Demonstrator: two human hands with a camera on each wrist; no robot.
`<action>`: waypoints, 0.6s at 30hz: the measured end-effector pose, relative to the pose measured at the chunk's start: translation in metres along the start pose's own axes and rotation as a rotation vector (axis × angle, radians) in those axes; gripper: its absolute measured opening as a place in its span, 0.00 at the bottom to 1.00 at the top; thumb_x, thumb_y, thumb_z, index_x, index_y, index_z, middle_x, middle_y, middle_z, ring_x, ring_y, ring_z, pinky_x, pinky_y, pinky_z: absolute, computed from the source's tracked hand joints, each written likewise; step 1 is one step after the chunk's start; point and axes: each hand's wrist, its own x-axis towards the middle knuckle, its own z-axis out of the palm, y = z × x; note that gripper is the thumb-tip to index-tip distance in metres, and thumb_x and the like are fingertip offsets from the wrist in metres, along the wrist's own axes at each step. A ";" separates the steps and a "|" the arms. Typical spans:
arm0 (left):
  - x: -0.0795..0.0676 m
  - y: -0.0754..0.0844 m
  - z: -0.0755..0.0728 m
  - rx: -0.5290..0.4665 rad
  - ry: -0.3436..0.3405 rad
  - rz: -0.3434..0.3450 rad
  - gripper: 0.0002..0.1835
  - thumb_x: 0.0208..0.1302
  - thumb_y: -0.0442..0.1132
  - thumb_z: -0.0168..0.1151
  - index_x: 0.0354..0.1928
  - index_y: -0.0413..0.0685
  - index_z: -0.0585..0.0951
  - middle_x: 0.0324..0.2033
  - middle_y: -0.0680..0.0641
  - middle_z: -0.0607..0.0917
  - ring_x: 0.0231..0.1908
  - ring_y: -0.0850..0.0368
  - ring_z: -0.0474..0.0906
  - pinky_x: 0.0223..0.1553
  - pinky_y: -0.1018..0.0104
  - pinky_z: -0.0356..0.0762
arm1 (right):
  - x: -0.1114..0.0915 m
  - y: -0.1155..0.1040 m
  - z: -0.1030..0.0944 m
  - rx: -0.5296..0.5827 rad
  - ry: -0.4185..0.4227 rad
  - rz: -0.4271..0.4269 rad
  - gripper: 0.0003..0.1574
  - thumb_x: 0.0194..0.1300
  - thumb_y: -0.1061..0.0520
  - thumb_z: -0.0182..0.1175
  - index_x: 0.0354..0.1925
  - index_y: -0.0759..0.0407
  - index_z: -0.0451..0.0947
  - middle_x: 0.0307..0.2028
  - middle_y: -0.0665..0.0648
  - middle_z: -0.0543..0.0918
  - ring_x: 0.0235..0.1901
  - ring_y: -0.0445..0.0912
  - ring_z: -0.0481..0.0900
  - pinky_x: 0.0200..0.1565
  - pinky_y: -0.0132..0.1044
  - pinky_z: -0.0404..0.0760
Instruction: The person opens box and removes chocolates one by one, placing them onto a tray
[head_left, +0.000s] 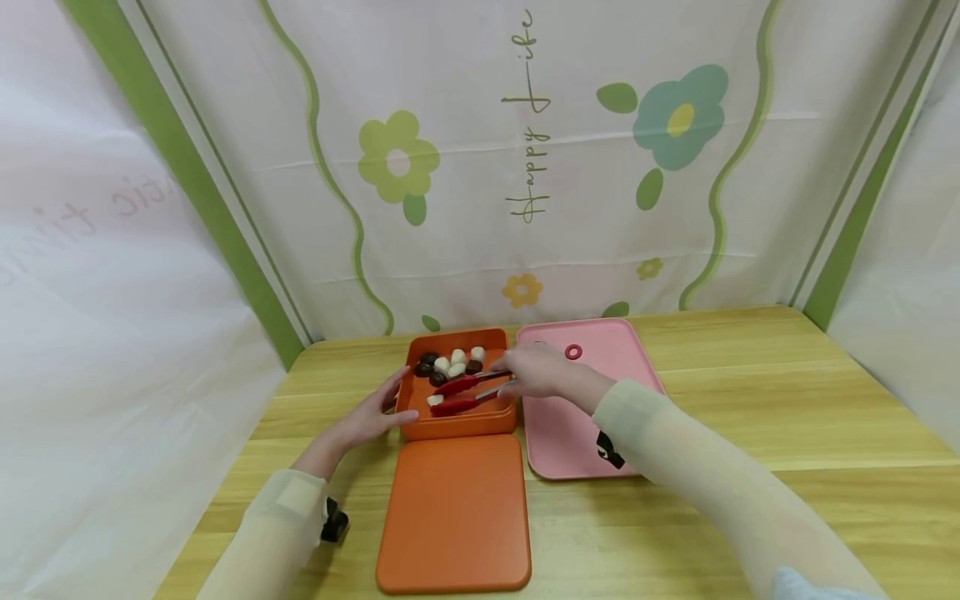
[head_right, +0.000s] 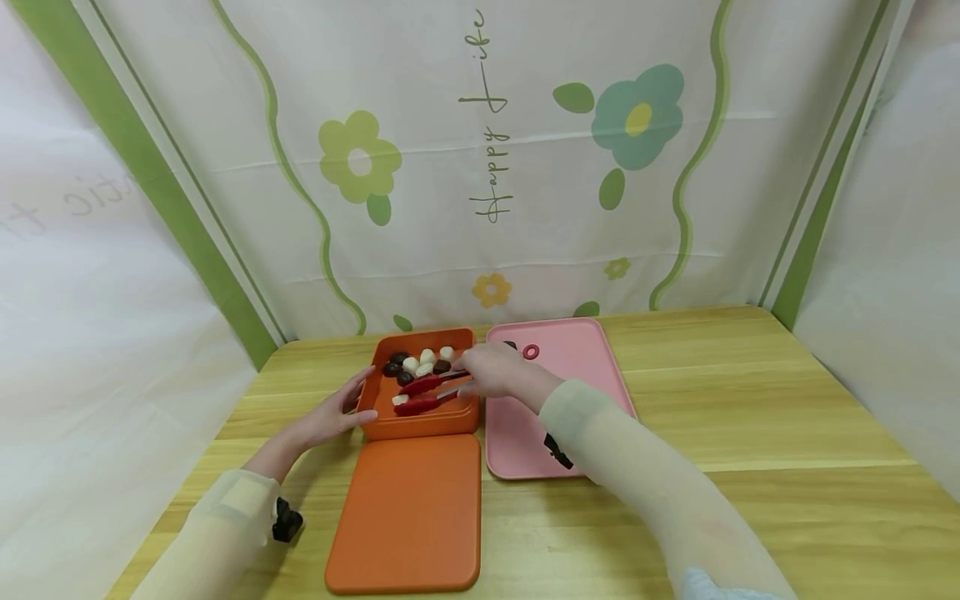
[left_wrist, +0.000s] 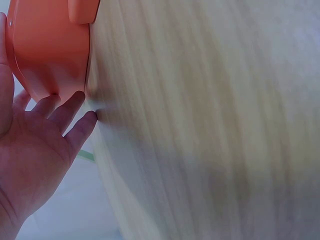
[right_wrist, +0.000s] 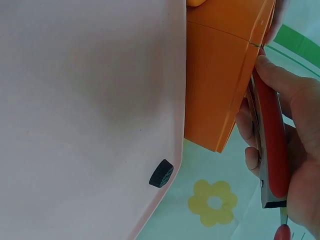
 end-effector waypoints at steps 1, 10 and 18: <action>0.000 0.000 0.000 0.004 -0.001 0.003 0.47 0.66 0.42 0.64 0.78 0.51 0.45 0.74 0.36 0.48 0.71 0.34 0.48 0.67 0.43 0.51 | 0.000 0.001 0.000 0.018 0.004 -0.001 0.23 0.63 0.47 0.67 0.54 0.52 0.82 0.42 0.52 0.85 0.33 0.44 0.77 0.40 0.41 0.77; 0.000 0.001 0.000 0.014 0.013 -0.005 0.46 0.67 0.43 0.63 0.78 0.53 0.46 0.74 0.34 0.50 0.70 0.33 0.50 0.67 0.42 0.52 | -0.013 0.010 -0.015 0.079 0.056 0.001 0.25 0.63 0.50 0.67 0.56 0.58 0.81 0.42 0.53 0.84 0.37 0.45 0.78 0.43 0.40 0.79; -0.004 0.007 0.001 0.014 0.009 0.026 0.46 0.67 0.41 0.63 0.77 0.48 0.46 0.73 0.31 0.49 0.69 0.31 0.50 0.66 0.41 0.51 | -0.031 0.016 -0.029 0.023 0.089 -0.064 0.24 0.63 0.49 0.67 0.54 0.58 0.81 0.42 0.51 0.83 0.38 0.45 0.79 0.44 0.40 0.79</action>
